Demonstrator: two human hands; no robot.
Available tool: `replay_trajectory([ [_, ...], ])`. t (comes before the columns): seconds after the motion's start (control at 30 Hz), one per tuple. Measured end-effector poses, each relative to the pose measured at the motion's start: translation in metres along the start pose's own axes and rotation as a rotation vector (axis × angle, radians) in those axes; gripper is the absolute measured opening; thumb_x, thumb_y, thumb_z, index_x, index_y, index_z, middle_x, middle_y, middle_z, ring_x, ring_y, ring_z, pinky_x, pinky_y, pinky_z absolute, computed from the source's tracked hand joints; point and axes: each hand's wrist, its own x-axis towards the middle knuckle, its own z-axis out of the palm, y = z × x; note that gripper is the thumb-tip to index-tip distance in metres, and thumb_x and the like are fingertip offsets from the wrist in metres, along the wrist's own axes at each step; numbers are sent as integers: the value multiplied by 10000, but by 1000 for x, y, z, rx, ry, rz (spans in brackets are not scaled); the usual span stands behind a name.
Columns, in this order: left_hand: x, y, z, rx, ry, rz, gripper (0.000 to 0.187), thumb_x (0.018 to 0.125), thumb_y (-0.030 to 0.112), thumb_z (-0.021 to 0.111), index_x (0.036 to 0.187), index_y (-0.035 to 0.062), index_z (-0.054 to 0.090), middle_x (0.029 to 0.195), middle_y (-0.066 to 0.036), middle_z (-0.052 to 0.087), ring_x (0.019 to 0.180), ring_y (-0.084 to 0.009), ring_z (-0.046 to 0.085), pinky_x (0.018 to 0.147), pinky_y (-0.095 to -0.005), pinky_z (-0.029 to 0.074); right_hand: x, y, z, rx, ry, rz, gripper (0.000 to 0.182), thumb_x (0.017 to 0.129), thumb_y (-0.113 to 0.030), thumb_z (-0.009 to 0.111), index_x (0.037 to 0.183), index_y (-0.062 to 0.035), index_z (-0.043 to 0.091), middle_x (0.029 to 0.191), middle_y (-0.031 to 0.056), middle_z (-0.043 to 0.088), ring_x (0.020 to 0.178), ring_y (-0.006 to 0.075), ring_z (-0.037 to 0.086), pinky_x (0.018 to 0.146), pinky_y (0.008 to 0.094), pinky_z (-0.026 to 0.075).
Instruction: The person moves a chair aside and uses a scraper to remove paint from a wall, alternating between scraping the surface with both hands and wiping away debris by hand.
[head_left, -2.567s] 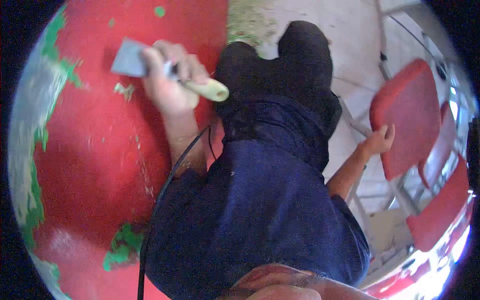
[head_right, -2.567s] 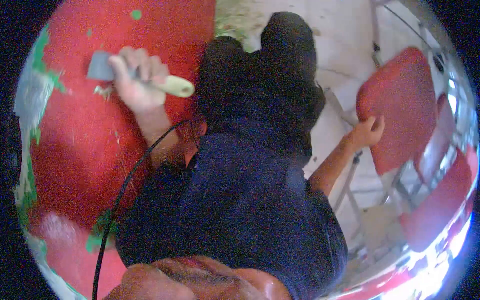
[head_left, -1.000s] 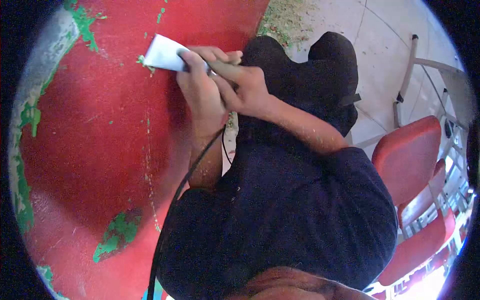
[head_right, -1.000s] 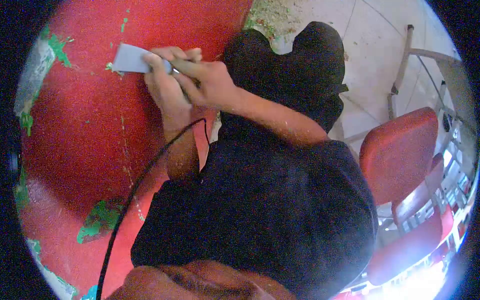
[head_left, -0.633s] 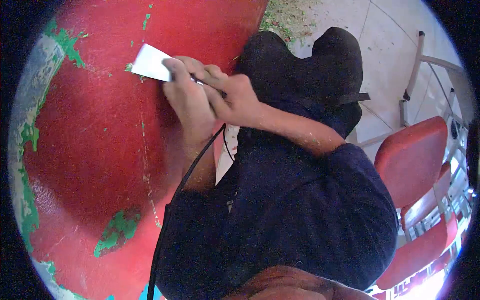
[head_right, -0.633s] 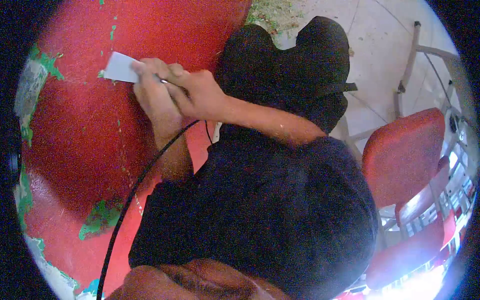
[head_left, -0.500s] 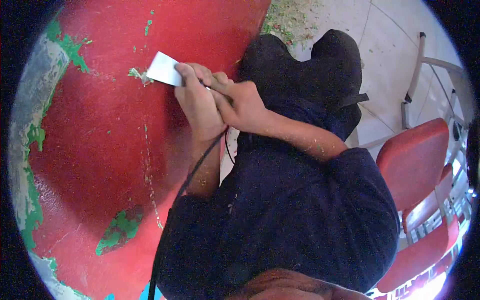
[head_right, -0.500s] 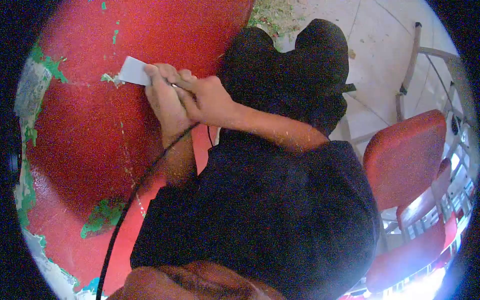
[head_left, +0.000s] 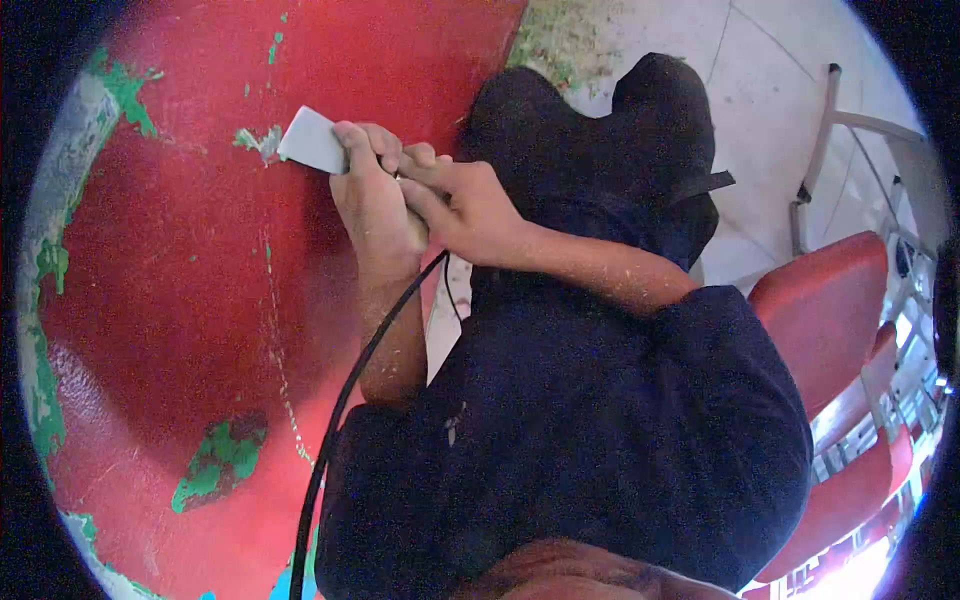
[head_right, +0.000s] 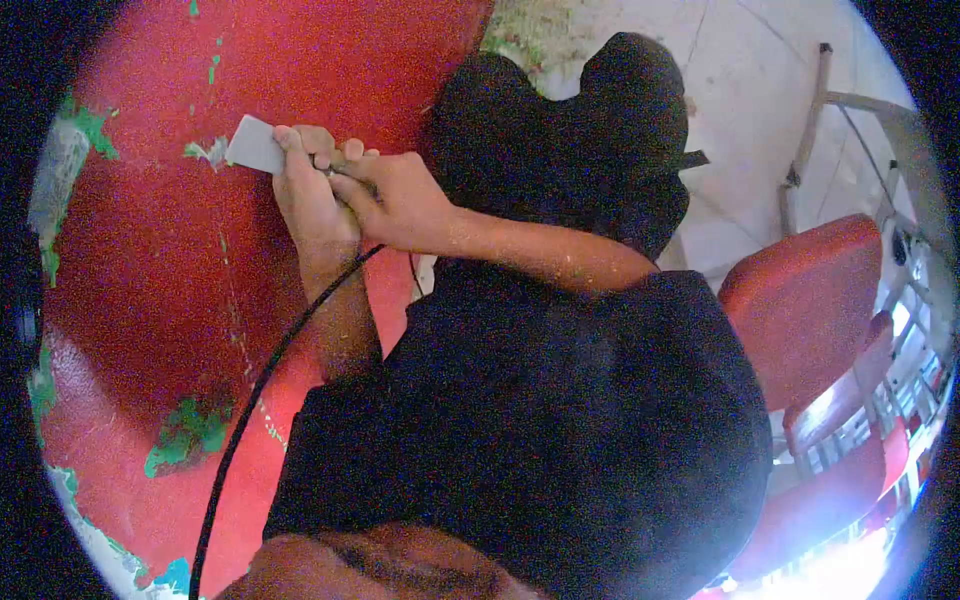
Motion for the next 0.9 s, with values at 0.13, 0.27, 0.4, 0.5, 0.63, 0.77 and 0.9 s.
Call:
replay_trajectory([
  [0.13,-4,0,-4,-35,-12,-35,391,979,432,338,746,118,357,677,-14,341,608,-209,465,646,-421,474,-7,0,-1,57,-27,8,247,871,-220,540,1031,-51,623,745,206,595,673,373,615,607,426,497],
  [0.27,4,-12,-28,-55,-179,181,392,990,402,318,770,83,381,695,-20,365,649,-187,489,640,-436,491,-4,1,-5,76,-103,-118,250,886,-236,535,1007,-39,629,775,205,597,696,370,617,616,427,495],
  [0.4,-1,-2,-25,21,-304,198,431,991,422,278,799,61,417,745,-50,443,690,-189,503,728,-433,487,1,-16,-26,33,-239,-38,270,922,-233,508,1044,-7,591,722,169,558,590,257,549,608,361,466],
  [0.5,13,3,-34,221,-553,318,493,981,465,253,842,41,463,844,-105,527,757,-209,534,805,-407,472,15,-26,-57,-132,-306,-179,262,921,-279,498,994,-38,572,744,212,567,683,391,587,608,430,475],
  [0.63,33,22,1,532,-782,640,605,939,547,312,1040,7,566,1106,-191,582,1110,-320,529,944,-427,408,37,-44,-140,-132,-399,-128,277,914,-212,524,1124,-35,559,826,221,603,719,366,611,645,393,477],
  [0.77,23,41,-19,1517,-89,1620,480,905,488,475,1130,81,591,1246,-117,548,1251,-340,422,1063,-562,214,47,-27,-209,-307,-264,51,254,880,-136,527,1079,4,601,763,148,624,602,187,580,597,309,467],
  [0.9,29,26,-45,2277,783,1444,437,883,449,545,1221,173,574,1291,-13,538,1280,-302,398,1101,-564,82,65,1,-230,-241,-180,147,355,913,-189,474,1177,30,564,604,20,536,482,67,470,449,224,375],
])
